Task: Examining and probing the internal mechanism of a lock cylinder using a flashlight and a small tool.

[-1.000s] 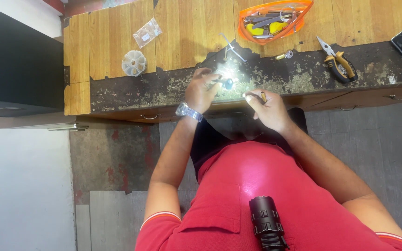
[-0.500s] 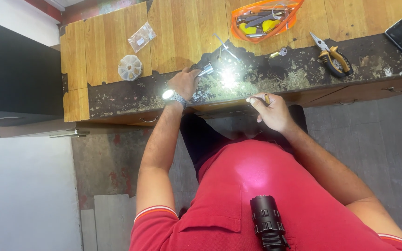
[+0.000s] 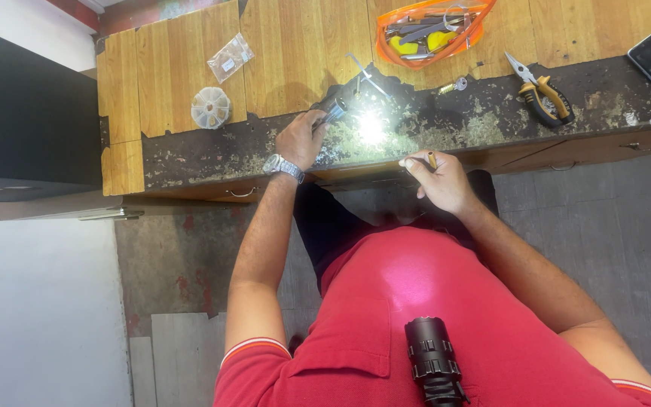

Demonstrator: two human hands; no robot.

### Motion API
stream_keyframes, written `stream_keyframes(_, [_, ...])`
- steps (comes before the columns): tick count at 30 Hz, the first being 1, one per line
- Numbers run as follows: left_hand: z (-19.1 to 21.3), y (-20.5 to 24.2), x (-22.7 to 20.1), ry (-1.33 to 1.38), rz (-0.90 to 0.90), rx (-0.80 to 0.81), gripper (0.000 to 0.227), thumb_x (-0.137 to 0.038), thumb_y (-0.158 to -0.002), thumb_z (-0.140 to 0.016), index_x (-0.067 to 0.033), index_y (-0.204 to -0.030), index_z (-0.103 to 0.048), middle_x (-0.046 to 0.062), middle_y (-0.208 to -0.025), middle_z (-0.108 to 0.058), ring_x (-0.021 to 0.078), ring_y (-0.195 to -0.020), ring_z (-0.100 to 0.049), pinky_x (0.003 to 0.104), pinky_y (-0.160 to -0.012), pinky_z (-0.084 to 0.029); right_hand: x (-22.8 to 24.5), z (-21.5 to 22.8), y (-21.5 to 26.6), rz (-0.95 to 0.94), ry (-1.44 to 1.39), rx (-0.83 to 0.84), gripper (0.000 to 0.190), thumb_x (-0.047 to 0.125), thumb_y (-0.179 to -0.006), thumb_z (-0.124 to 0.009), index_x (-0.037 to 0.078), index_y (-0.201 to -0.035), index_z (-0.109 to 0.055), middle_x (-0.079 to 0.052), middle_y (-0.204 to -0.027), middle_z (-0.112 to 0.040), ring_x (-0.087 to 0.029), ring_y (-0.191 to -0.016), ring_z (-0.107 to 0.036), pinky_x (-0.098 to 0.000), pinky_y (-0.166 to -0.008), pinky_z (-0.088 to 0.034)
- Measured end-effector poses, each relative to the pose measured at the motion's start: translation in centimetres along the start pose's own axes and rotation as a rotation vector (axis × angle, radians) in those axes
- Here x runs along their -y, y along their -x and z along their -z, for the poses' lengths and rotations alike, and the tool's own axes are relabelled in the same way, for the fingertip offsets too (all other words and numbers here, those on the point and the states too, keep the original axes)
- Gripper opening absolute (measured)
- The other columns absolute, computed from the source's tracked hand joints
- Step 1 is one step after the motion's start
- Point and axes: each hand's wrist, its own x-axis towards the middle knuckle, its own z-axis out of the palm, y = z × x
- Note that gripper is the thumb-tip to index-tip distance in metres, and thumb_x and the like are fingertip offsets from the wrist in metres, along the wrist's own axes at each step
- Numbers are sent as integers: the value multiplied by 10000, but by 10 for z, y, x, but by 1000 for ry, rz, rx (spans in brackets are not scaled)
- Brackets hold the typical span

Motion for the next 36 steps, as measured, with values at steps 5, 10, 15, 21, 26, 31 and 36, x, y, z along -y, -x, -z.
stream_keyframes(5, [-17, 14, -15, 198, -43, -157, 227, -280, -969, -701, -186, -1174, -669, 60, -1113, -689, 303, -1042, -725, 468, -887, -600, 1, -2, -2, 11, 3, 9, 216, 160, -1030, -646, -5, -1124, -750, -187, -833, -693, -208, -499, -675, -315, -471, -525])
stream_keyframes(10, [-32, 28, -38, 494, -209, -297, 298, -2, -884, -730, -152, -1122, -633, 86, -1191, -641, 328, -1059, -707, 388, -863, -634, 23, -4, -1, 24, -48, 54, 251, 195, -1030, -653, 0, -1162, -736, -195, -838, -700, -176, -476, -646, -290, -464, -529])
stream_keyframes(15, [-13, 43, -68, 535, -246, -328, 327, -32, -871, -744, -222, -1109, -623, 18, -1270, -592, 295, -1131, -680, 357, -901, -631, 50, -12, -4, 73, 16, 95, 283, 189, -990, -692, -6, -1194, -721, -190, -813, -705, -180, -482, -663, -299, -465, -535])
stream_keyframes(21, [-14, 46, -75, 618, -369, -405, 319, -20, -871, -750, -209, -1098, -629, 20, -1262, -585, 253, -1200, -647, 337, -959, -601, 72, -23, 2, 57, 51, 115, 243, 167, -941, -731, 6, -1124, -741, -143, -649, -674, -191, -492, -684, -288, -495, -533])
stream_keyframes(26, [-18, 47, -73, 630, -402, -421, 331, -16, -867, -752, -208, -1110, -637, 35, -1294, -586, 262, -1214, -640, 351, -990, -581, 82, -25, 8, 58, 94, 86, 173, 163, -930, -742, 42, -1053, -759, -113, -588, -656, -183, -505, -687, -284, -523, -522])
stream_keyframes(31, [-13, 49, -80, 709, -378, -420, 353, 44, -837, -761, -186, -1073, -634, 59, -1269, -600, 273, -1202, -642, 390, -1024, -553, 83, -27, 8, 102, 84, 81, 135, 163, -917, -766, 67, -1010, -755, -137, -651, -694, -167, -540, -698, -295, -570, -546])
stream_keyframes(36, [-3, 51, -87, 772, -338, -424, 330, 9, -863, -784, -190, -1070, -623, 63, -1267, -605, 261, -1184, -652, 385, -1019, -552, 67, -27, 7, 129, 74, 88, 115, 140, -920, -766, 82, -1020, -756, -132, -669, -707, -170, -543, -693, -299, -566, -541])
